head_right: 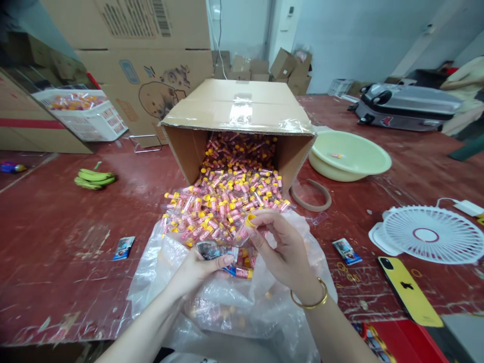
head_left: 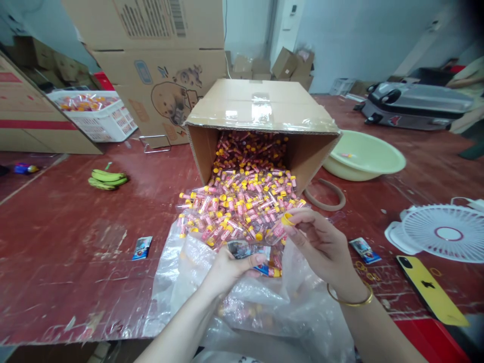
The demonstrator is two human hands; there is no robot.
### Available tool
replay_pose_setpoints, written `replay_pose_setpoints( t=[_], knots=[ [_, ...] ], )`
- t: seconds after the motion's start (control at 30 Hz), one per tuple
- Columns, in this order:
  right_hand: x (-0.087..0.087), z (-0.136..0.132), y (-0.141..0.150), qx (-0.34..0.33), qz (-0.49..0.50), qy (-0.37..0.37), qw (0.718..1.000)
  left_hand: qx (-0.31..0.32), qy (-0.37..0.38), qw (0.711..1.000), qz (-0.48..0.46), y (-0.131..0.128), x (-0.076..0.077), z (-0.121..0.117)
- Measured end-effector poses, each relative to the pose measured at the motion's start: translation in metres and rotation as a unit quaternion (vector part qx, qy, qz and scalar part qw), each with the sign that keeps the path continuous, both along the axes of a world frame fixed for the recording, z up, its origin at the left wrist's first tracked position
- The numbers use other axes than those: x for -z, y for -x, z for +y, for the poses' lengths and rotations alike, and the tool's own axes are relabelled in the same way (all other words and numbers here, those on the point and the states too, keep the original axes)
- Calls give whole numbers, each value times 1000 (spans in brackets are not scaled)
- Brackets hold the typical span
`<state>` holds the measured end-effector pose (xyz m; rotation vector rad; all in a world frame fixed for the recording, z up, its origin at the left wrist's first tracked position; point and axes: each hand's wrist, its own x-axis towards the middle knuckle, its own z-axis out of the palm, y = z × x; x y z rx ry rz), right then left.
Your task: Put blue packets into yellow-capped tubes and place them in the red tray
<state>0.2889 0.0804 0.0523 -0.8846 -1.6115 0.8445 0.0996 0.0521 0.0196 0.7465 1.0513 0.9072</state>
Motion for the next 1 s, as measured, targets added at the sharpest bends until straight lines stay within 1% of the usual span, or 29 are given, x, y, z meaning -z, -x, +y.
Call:
replay_pose_setpoints(
  t=[0.17,0.3,0.43,0.6,0.73,0.8,0.87,0.97,1.0],
  knots=[
    [0,-3,-1,9,-1,3,1000,27,-3,1000,10,-2,4,0],
    [-3,-3,-3,8,-20,-18,1000,55,-21,998,24,-2,2,0],
    [-7,-2,-4,-1,-55,-49,997,45,-42,998,35,-1,-1,1],
    [-15,0,-2,-33,-87,-72,993,17,-74,996,46,0,-1,3],
    [-21,3,1,-59,-121,-96,986,34,-118,990,66,2,-1,4],
    [-20,7,2,-80,-123,-75,986,36,-125,989,66,2,-1,3],
    [-15,11,3,-108,-101,-12,989,35,-105,993,41,1,-3,3],
    [1,11,6,-132,-41,121,983,26,-15,998,-51,-5,-7,0],
    [7,8,8,-139,-24,152,978,17,17,996,-80,-7,-8,0]
  ],
)
